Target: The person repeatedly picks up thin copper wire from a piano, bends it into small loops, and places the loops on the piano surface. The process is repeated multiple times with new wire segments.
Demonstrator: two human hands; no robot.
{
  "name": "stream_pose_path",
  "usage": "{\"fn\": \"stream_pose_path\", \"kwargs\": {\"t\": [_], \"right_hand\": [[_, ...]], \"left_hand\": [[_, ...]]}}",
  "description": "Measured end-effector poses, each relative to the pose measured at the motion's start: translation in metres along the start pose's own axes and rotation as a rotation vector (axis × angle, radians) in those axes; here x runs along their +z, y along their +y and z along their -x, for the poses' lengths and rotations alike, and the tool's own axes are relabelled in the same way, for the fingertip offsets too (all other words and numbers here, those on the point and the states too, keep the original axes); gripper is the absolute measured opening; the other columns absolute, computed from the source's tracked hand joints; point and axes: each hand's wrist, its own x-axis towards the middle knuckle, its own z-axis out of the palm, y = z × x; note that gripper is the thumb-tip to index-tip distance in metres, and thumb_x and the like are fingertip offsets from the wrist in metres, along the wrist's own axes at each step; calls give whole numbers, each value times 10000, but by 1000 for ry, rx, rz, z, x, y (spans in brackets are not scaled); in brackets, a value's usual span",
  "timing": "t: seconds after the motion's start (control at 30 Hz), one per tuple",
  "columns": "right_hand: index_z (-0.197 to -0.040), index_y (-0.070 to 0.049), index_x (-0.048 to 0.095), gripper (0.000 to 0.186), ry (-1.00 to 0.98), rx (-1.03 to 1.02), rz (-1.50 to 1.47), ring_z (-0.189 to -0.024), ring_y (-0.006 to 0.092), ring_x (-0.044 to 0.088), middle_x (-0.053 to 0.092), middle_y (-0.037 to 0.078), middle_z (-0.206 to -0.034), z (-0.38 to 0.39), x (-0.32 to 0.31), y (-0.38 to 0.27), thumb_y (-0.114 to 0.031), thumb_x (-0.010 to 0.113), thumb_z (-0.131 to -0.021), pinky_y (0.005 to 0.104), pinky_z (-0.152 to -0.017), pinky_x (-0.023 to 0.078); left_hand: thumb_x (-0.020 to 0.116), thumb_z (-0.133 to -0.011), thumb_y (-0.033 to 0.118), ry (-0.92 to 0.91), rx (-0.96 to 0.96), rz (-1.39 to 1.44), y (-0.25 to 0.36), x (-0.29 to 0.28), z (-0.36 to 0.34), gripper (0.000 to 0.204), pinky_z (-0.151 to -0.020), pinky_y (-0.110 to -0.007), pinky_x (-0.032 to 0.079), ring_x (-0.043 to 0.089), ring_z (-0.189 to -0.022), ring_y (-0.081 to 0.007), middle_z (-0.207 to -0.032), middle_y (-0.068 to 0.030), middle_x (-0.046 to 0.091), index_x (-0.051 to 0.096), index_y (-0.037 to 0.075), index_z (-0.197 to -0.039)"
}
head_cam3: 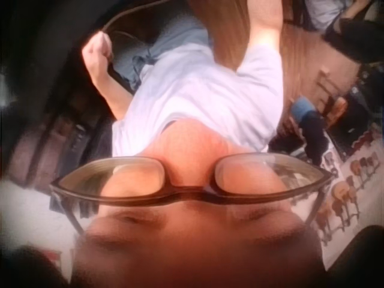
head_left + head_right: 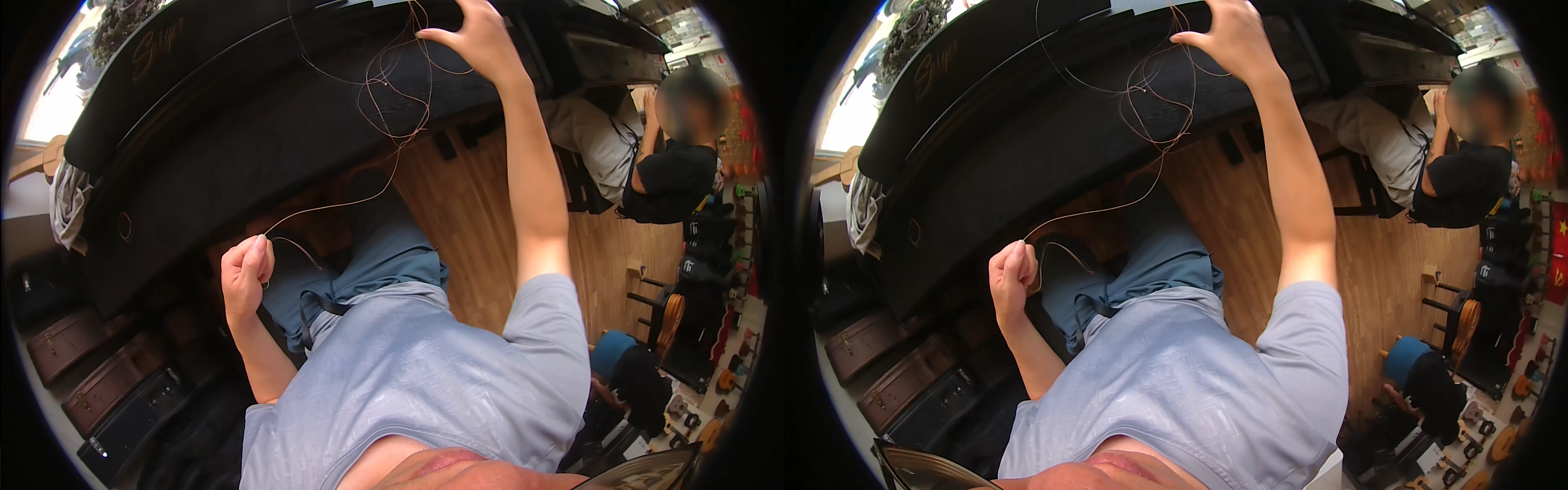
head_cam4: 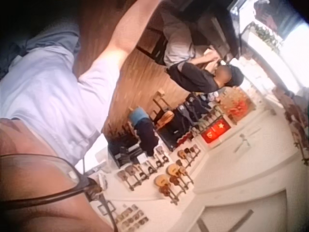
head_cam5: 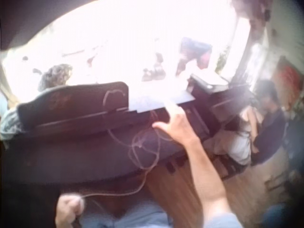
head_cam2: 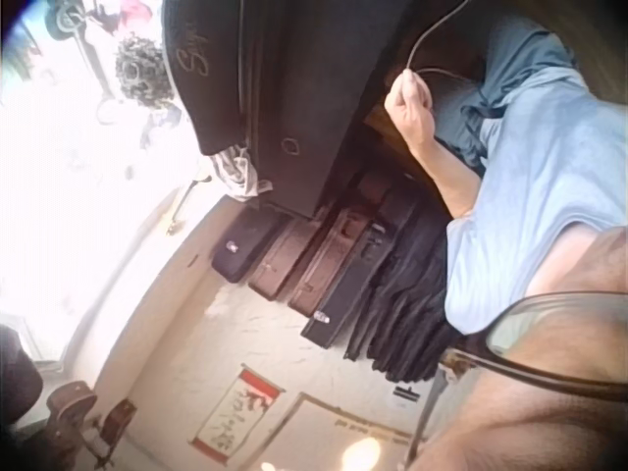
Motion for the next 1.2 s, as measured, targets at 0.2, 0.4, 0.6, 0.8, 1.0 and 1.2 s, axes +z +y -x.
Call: {"fn": "stream_pose_path", "kwargs": {"t": [0.2, 0.4, 0.6, 0.8, 1.0, 1.2], "right_hand": [[-987, -3, 735, 151, 195, 618, -703, -700, 66, 607, 695, 18, -811, 161, 14, -27, -124, 756, -899, 220, -673, 500], [-1092, -22, 736, 235, 55, 1050, -935, -658, 31, 585, 693, -9, -804, 239, 79, -55, -191, 731, -929, 203, -595, 457], [-1106, 1, 726, 281, -27, 1080, -1077, -632, 31, 533, 676, -9, -804, 216, 91, -53, -227, 717, -941, 210, -581, 435], [-1104, 14, 717, 244, -8, 1047, -1277, -637, 40, 561, 729, 50, -898, 208, 94, -59, -171, 700, -947, 206, -589, 452], [-1131, 14, 690, 235, 42, 1007, -1317, -644, 47, 583, 713, 56, -902, 208, 93, -60, -133, 694, -947, 213, -597, 487], [-1132, 18, 677, 226, 54, 1014, -1260, -648, 50, 584, 648, 17, -821, 206, 92, -58, -120, 682, -953, 217, -594, 508]], "left_hand": [[472, -1033, 174, -16, 9, 8, 4, -2, 0, 449, -476, -273, 219, 294, -499, -64, -552, 10, 371, 397, 53, -608], [469, -1025, 167, -51, 27, -43, 9, -3, 1, 452, -471, -277, 209, 290, -486, -66, -540, 11, 363, 395, 46, -596], [470, -1019, 159, -93, 49, -61, 11, -1, 1, 448, -462, -279, 209, 293, -472, -68, -524, 7, 367, 404, 42, -592], [491, -1014, 158, -124, 20, -75, 8, 2, 4, 446, -458, -279, 231, 317, -468, -74, -522, 6, 389, 416, 36, -592], [502, -1010, 158, -142, 5, -98, 7, 4, 4, 445, -455, -276, 231, 322, -470, -70, -521, 5, 398, 419, 39, -589], [492, -1008, 152, -130, 1, -83, 7, -2, 4, 443, -454, -270, 223, 305, -474, -65, -526, 7, 395, 408, 43, -587]]}}
